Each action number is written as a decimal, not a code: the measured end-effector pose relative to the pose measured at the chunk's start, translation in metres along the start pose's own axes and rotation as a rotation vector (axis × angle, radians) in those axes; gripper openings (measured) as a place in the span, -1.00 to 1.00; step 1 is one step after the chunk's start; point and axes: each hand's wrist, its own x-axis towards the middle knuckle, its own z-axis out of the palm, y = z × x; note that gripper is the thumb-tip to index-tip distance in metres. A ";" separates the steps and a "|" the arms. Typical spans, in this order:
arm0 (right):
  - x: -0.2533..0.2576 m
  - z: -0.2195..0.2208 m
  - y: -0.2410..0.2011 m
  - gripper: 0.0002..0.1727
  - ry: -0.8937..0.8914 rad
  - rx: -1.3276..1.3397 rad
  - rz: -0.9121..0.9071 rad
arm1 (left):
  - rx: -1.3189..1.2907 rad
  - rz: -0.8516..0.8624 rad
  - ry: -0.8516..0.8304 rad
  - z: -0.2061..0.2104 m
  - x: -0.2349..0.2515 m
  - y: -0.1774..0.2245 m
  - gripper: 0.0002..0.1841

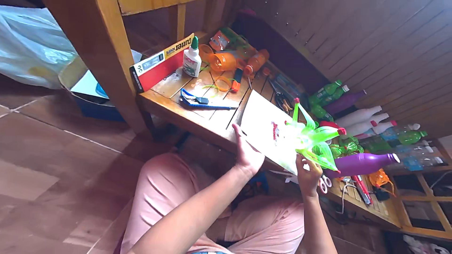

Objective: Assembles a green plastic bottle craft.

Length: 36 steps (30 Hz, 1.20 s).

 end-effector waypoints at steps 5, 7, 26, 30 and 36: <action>0.000 -0.001 -0.001 -0.82 -0.013 -0.010 0.008 | 0.137 0.104 -0.168 -0.016 -0.023 -0.013 -0.28; 0.001 -0.002 -0.002 -0.83 -0.015 -0.013 0.005 | 0.113 0.103 -0.174 -0.017 -0.022 -0.013 -0.23; -0.024 -0.013 -0.014 -0.88 -0.046 0.061 -0.061 | 0.619 -0.033 -0.021 -0.030 -0.034 0.000 -0.81; -0.031 -0.012 -0.014 -0.89 -0.063 0.035 -0.093 | 0.628 -0.059 -0.030 -0.030 -0.033 0.003 -0.79; -0.034 -0.014 -0.015 -0.87 -0.107 0.061 -0.126 | 0.620 -0.059 -0.027 -0.030 -0.035 0.005 -0.80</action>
